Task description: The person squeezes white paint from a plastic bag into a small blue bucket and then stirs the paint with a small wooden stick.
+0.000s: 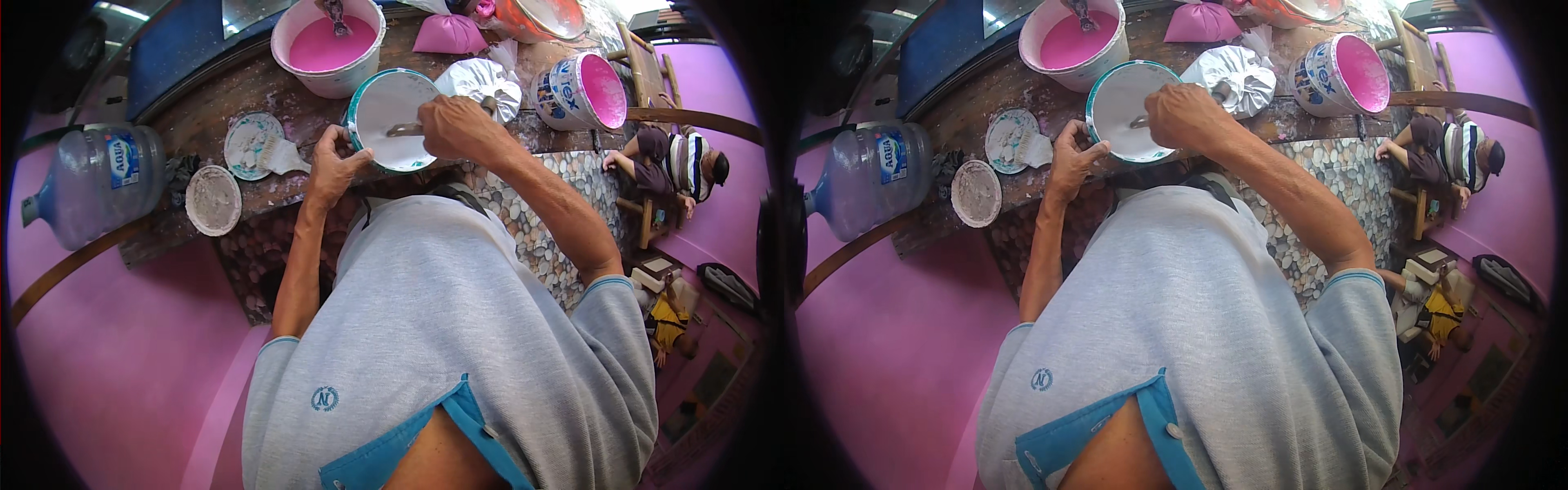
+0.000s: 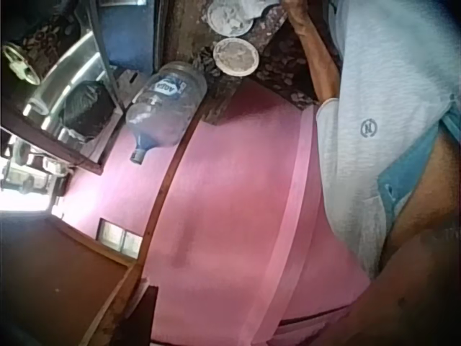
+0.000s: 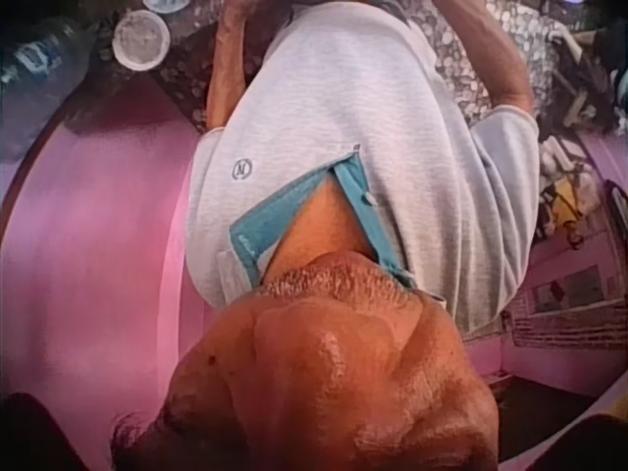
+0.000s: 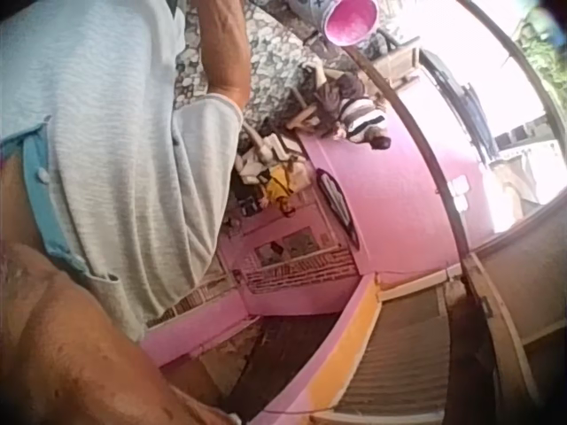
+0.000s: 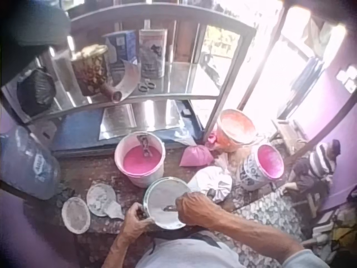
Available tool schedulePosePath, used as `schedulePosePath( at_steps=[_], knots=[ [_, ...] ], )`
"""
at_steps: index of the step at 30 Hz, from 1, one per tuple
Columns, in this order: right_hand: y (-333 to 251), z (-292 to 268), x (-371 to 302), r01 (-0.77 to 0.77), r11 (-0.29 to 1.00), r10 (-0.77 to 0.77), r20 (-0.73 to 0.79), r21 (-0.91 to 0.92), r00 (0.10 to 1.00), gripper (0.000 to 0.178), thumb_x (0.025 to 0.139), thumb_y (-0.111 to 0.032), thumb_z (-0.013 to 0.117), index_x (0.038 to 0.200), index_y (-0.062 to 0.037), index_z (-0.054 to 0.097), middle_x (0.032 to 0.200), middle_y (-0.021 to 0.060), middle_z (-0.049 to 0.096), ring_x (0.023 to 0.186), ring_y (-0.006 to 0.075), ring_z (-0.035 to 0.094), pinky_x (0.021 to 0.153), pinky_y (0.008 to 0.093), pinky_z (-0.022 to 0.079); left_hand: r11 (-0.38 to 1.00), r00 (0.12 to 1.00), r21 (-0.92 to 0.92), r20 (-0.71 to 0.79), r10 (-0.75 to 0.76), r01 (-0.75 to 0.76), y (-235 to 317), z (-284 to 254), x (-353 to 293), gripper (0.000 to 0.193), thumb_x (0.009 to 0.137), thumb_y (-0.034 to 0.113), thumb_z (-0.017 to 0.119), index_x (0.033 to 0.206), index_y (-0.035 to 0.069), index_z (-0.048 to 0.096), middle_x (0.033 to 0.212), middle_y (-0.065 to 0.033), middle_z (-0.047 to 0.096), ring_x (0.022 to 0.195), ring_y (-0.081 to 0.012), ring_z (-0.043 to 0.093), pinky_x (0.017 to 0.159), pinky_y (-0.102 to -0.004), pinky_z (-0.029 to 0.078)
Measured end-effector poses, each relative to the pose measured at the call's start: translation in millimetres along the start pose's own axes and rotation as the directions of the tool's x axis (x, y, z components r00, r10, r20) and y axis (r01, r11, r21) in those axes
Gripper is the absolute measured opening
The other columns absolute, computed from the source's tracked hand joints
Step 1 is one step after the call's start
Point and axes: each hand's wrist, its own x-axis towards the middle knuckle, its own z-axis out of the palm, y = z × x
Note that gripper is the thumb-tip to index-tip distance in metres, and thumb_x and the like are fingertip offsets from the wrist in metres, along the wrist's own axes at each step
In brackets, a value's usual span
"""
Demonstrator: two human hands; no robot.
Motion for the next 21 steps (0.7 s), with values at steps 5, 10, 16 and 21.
schedulePosePath(
  at_steps=[5,10,16,21],
  knots=[
    [3.5,-3.6,20.3,-0.006,0.999,0.002,-0.109,-0.038,0.994,0.019,0.069,-0.007,0.045,0.073,0.0047,0.06,0.062,0.0225,0.059,0.058,0.0358,0.06,0.06,0.0432,0.049,1.0,0.998,0.008,0.053,-0.027,0.026,-3.2,-7.0,-0.9,0.026,0.077,0.005,0.069,0.093,0.005,0.048,0.081,-0.0028,0.058,0.069,-0.0064,0.056,0.057,-0.0199,0.048],
    [1.4,-1.6,9.9,-0.077,0.997,0.076,-0.065,-0.015,0.995,0.02,0.069,-0.006,0.045,0.073,0.0051,0.061,0.061,0.0233,0.059,0.059,0.0355,0.061,0.06,0.0434,0.049,0.999,1.0,-0.044,0.017,-0.011,0.012,-3.8,-8.3,0.3,0.024,0.075,0.004,0.07,0.086,0.005,0.048,0.077,0.0004,0.055,0.068,-0.0052,0.05,0.06,-0.0205,0.044],
    [-5.7,0.4,22.0,-0.037,0.999,0.037,-0.074,0.001,0.997,0.021,0.068,-0.006,0.046,0.072,0.0046,0.063,0.067,0.0254,0.061,0.064,0.0357,0.063,0.063,0.0432,0.05,0.999,1.0,-0.042,0.028,0.015,-0.014,-5.6,-10.3,1.8,0.024,0.075,0.004,0.07,0.086,0.005,0.048,0.076,0.0011,0.054,0.067,-0.0047,0.05,0.059,-0.02,0.043],
    [0.6,3.7,9.0,-0.13,0.989,0.13,0.0,-0.07,0.992,0.022,0.073,-0.01,0.048,0.08,0.0017,0.065,0.072,0.0231,0.063,0.068,0.035,0.065,0.065,0.0427,0.051,0.998,0.999,-0.055,0.014,-0.036,0.037,-4.6,-14.4,1.9,0.024,0.075,0.004,0.07,0.086,0.005,0.049,0.076,0.0011,0.055,0.066,-0.0047,0.05,0.057,-0.0196,0.042]
  ],
)
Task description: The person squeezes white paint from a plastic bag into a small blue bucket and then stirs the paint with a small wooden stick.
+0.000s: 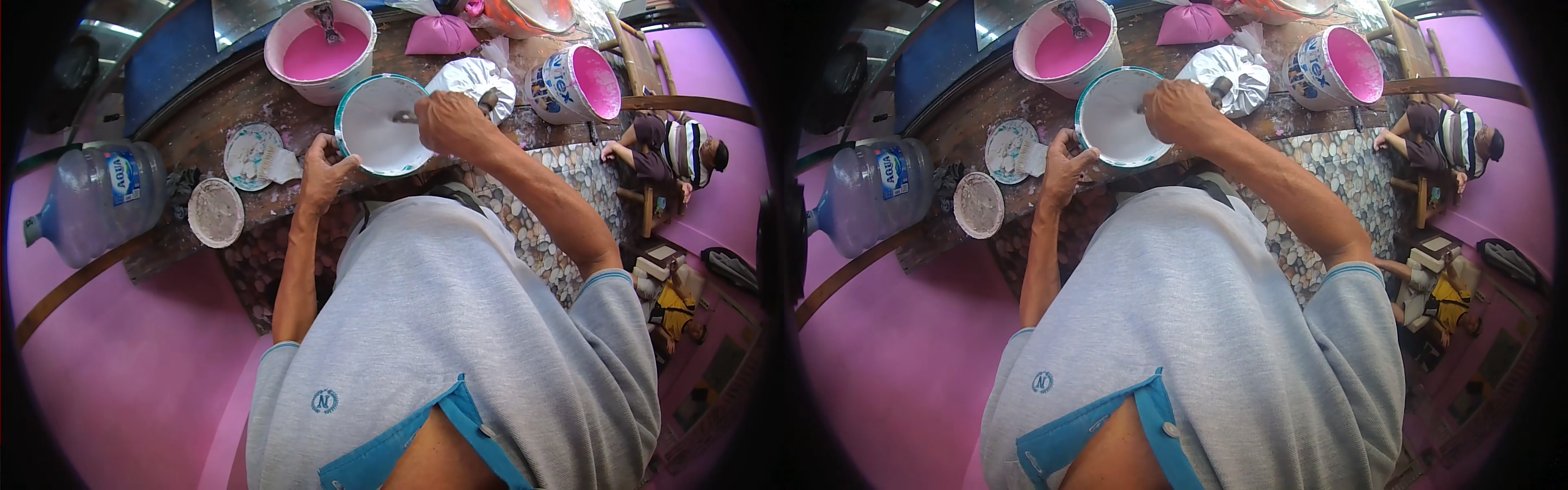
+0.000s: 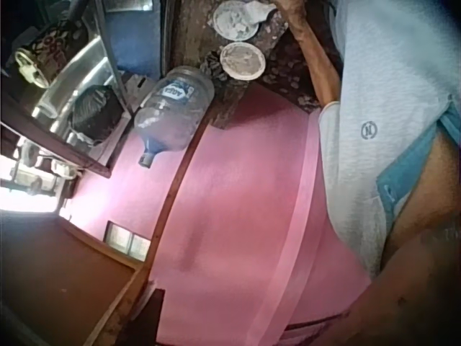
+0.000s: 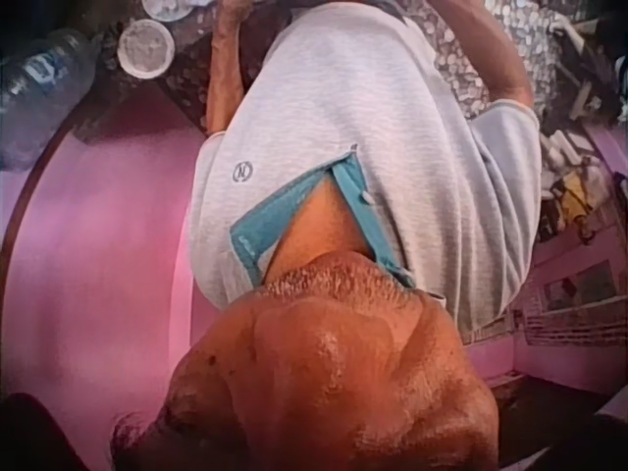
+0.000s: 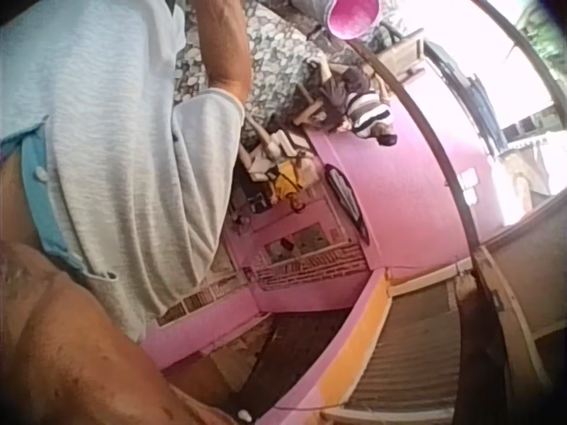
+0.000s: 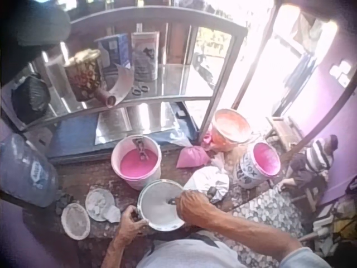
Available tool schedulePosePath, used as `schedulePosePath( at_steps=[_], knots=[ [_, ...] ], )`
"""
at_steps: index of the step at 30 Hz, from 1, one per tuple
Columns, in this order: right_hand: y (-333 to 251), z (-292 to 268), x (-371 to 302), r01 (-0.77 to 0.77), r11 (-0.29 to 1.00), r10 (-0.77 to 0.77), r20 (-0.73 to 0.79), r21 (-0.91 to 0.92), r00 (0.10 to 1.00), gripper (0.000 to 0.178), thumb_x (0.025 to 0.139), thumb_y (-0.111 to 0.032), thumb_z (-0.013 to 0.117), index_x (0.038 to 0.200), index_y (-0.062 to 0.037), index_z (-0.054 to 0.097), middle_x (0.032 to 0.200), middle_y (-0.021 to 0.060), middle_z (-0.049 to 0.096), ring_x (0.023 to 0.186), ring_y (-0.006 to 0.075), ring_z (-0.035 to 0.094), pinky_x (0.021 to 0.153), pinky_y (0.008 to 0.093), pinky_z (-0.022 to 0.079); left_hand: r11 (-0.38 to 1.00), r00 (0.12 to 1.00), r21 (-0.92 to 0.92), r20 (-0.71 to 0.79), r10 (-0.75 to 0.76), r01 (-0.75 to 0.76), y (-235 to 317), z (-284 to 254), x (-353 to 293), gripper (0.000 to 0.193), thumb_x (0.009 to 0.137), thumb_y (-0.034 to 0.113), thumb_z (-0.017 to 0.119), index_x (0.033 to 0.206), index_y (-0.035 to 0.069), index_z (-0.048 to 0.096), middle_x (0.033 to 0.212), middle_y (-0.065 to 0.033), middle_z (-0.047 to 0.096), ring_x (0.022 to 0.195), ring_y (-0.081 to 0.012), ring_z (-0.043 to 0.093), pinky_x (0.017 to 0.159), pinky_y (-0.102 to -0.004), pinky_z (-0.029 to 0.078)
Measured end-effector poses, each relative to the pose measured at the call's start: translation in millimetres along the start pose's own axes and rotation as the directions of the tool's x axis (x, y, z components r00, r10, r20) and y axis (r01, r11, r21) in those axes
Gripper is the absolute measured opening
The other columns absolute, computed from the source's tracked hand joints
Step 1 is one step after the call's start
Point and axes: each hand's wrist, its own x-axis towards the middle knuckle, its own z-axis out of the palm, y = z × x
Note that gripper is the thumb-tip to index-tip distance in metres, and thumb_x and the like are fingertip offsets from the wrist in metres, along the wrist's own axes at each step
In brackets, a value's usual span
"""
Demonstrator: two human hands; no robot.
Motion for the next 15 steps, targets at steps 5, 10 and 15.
schedulePosePath(
  at_steps=[5,10,15],
  knots=[
    [-22.5,-7.0,-7.3,0.155,0.987,-0.159,0.077,0.052,0.984,0.017,0.065,-0.005,0.051,0.072,0.0046,0.063,0.065,0.0239,0.061,0.062,0.0363,0.063,0.064,0.0423,0.051,1.0,1.0,0.005,0.013,0.014,-0.014,1.8,0.8,3.1,0.024,0.075,0.005,0.07,0.086,0.005,0.049,0.075,0.0009,0.055,0.064,-0.0043,0.049,0.055,-0.0194,0.041],
    [-17.4,-5.9,14.4,0.095,0.995,-0.094,-0.053,0.011,0.994,0.019,0.07,-0.006,0.046,0.072,0.0042,0.062,0.063,0.0226,0.06,0.058,0.0339,0.062,0.058,0.042,0.05,0.999,1.0,0.028,0.021,-0.016,0.015,-1.7,-6.2,4.1,0.024,0.075,0.006,0.07,0.086,0.005,0.049,0.074,0.0016,0.053,0.064,-0.004,0.048,0.055,-0.019,0.041],
    [-7.2,-8.8,0.4,-0.076,0.995,0.082,0.094,-0.07,0.992,0.025,0.077,-0.012,0.048,0.091,-0.0046,0.067,0.081,0.0198,0.066,0.074,0.0329,0.066,0.067,0.0415,0.052,0.998,0.999,0.04,0.029,0.045,-0.046,-3.3,-0.7,5.3,0.025,0.074,0.006,0.071,0.086,0.006,0.049,0.074,0.0017,0.053,0.065,-0.0038,0.048,0.056,-0.0195,0.041]
  ],
)
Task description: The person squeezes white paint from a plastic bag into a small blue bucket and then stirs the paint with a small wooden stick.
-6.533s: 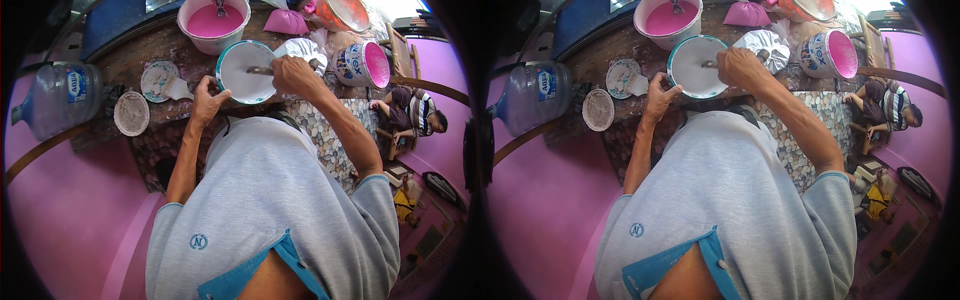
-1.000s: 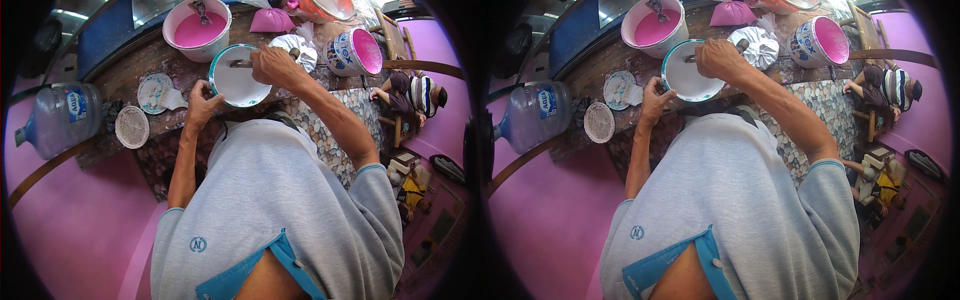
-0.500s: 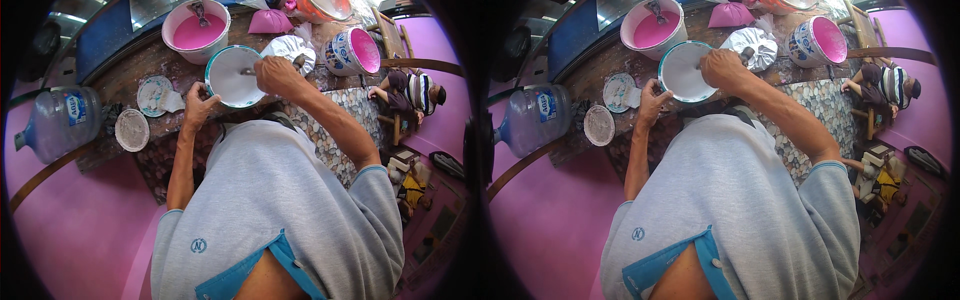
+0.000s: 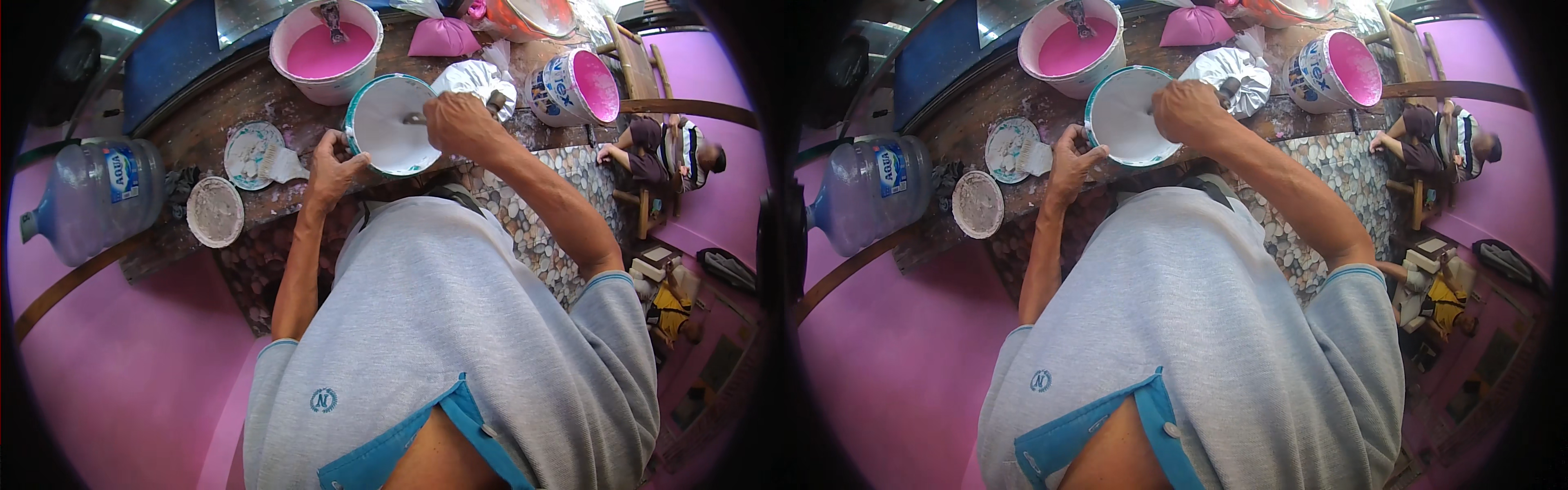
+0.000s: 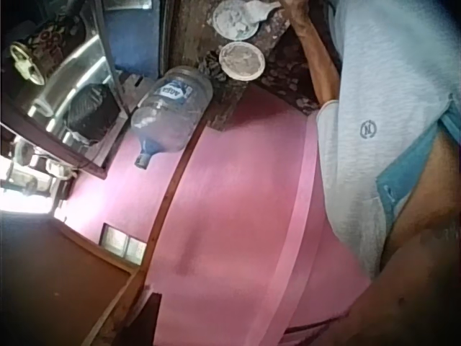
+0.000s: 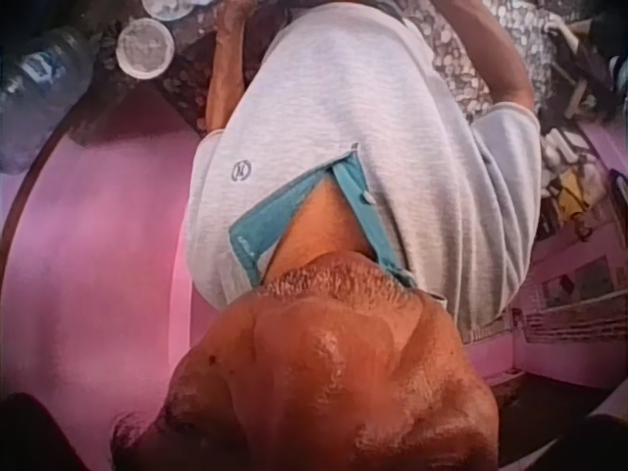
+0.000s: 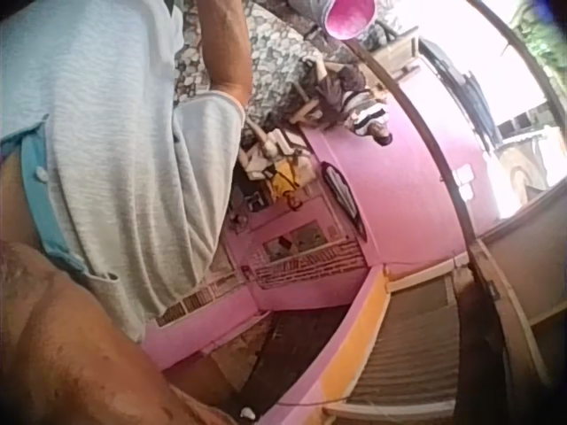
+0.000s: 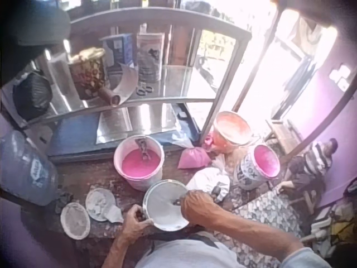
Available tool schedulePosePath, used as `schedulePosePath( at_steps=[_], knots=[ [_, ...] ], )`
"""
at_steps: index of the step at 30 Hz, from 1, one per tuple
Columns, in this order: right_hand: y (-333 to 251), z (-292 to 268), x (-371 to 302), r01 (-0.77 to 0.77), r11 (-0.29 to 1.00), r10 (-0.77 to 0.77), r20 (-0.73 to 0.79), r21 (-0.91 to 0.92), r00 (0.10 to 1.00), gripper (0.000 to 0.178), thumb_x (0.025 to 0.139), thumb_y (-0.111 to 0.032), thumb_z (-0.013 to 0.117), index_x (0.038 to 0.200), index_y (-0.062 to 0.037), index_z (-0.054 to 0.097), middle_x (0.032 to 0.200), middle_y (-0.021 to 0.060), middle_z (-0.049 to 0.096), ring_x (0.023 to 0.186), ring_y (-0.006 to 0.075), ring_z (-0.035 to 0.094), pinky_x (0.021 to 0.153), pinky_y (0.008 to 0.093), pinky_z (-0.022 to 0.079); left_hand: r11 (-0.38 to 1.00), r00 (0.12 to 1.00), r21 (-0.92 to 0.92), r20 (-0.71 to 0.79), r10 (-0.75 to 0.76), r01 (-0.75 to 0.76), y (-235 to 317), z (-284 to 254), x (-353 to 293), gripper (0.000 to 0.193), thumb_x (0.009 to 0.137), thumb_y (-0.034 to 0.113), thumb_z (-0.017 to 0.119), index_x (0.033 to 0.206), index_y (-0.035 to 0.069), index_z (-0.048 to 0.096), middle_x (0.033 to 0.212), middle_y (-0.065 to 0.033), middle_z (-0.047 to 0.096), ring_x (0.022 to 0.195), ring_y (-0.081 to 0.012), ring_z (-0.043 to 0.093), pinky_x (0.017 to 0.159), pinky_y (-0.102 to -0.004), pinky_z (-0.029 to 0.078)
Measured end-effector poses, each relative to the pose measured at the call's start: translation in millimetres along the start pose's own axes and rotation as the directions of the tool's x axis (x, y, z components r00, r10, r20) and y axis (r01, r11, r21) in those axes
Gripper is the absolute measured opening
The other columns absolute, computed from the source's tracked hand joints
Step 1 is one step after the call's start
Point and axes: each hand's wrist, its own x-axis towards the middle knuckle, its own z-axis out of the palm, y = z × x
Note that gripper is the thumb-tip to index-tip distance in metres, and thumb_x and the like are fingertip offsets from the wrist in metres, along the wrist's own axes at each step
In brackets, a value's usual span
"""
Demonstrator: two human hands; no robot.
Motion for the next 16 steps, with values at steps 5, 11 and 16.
schedulePosePath(
  at_steps=[5,11,16],
  knots=[
    [-8.0,-6.4,-15.4,0.097,0.995,-0.099,0.115,0.026,0.988,0.023,0.072,-0.011,0.05,0.084,0.0012,0.066,0.078,0.0224,0.065,0.073,0.0352,0.065,0.067,0.0421,0.051,0.998,1.0,0.055,0.01,-0.029,0.029,15.3,11.7,-2.7,0.026,0.073,0.006,0.071,0.085,0.005,0.048,0.074,0.0018,0.053,0.066,-0.0044,0.049,0.059,-0.0203,0.043],
    [1.0,-6.1,-0.9,0.062,0.992,-0.056,-0.051,0.111,0.997,0.022,0.069,-0.008,0.048,0.078,0.0041,0.064,0.073,0.0259,0.063,0.068,0.0365,0.064,0.067,0.0431,0.05,0.996,1.0,0.089,0.012,0.016,-0.017,9.7,7.4,0.1,0.027,0.072,0.006,0.072,0.086,0.004,0.049,0.075,0.0005,0.056,0.068,-0.0052,0.05,0.06,-0.0211,0.044],
    [11.3,5.0,-7.7,-0.009,1.0,0.009,0.047,-0.019,0.999,0.028,0.074,-0.016,0.05,0.088,0.0033,0.065,0.078,0.024,0.065,0.073,0.0381,0.065,0.072,0.0423,0.052,0.999,1.0,0.046,0.002,0.002,-0.002,15.9,9.5,-0.8,0.027,0.073,0.008,0.073,0.088,0.004,0.05,0.077,-0.0009,0.058,0.069,-0.0068,0.053,0.063,-0.0225,0.047]
  ],
)
